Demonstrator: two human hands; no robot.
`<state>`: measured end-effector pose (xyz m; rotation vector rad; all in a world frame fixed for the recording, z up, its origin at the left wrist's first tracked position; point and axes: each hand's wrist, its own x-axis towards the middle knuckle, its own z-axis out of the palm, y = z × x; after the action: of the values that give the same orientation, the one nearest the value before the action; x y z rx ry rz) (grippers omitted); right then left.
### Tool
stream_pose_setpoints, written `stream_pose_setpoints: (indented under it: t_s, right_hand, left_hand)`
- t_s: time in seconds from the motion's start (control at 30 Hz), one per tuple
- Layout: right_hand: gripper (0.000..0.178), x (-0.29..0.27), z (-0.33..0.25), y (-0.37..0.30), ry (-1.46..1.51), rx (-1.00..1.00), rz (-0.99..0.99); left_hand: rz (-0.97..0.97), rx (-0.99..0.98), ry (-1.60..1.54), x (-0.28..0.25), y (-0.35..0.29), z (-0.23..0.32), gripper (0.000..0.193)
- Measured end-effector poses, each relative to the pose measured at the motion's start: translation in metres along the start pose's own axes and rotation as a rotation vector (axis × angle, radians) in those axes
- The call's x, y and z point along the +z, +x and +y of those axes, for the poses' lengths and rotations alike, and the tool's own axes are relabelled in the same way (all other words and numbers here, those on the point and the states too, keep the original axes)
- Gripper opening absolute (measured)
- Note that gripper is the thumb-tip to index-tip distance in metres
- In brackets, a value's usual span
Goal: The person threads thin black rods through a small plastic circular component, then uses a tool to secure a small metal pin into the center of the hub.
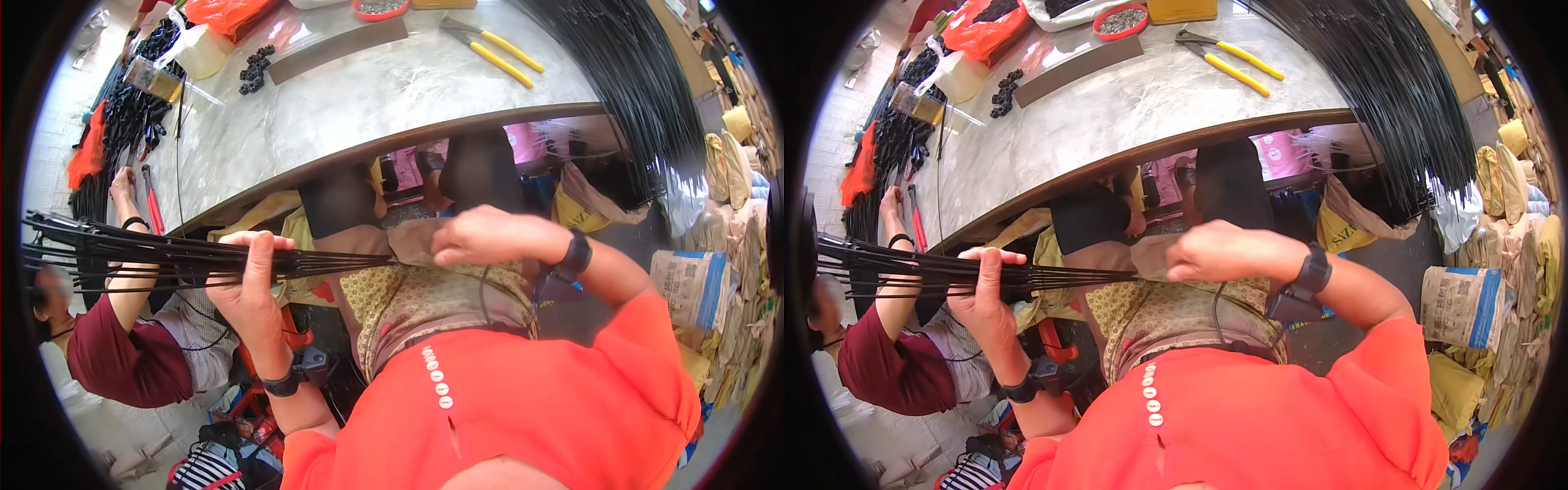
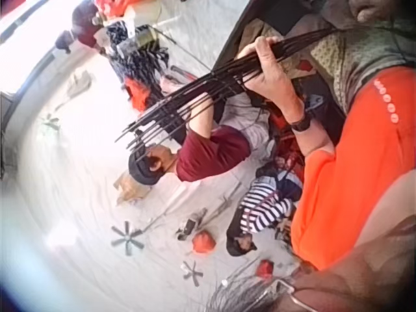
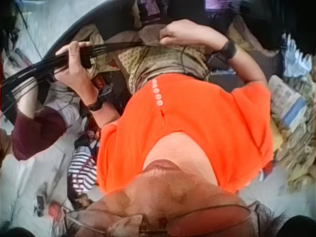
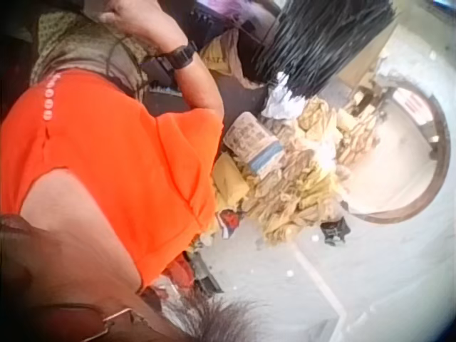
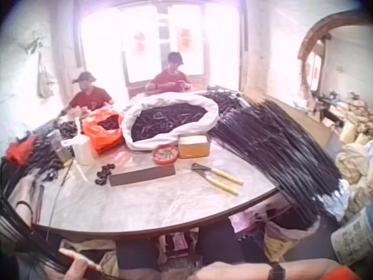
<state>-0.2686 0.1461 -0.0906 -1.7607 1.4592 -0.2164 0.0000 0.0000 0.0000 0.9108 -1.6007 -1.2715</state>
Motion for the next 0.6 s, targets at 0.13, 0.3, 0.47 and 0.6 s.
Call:
stream_pose_setpoints:
  t_s: [0.13,0.3,0.47,0.6]
  right_hand:
    - [0.034,0.037,0.042,-0.008,-0.405,0.236,0.111]
    - [0.026,0.036,0.033,-0.024,-0.459,0.246,0.263]
    - [0.064,0.021,-0.007,-0.027,0.478,0.034,0.184]
    - [0.106,0.017,-0.038,-0.021,1.257,-0.278,0.395]
  left_hand:
    - [0.081,0.03,0.015,-0.006,-0.003,0.015,0.01]
    - [0.203,0.076,-0.086,-0.01,-0.013,0.028,0.012]
    - [0.03,-0.001,-0.523,0.011,-0.026,-0.006,0.028]
    - [-0.21,-0.224,-0.877,0.049,-0.038,-0.021,0.027]
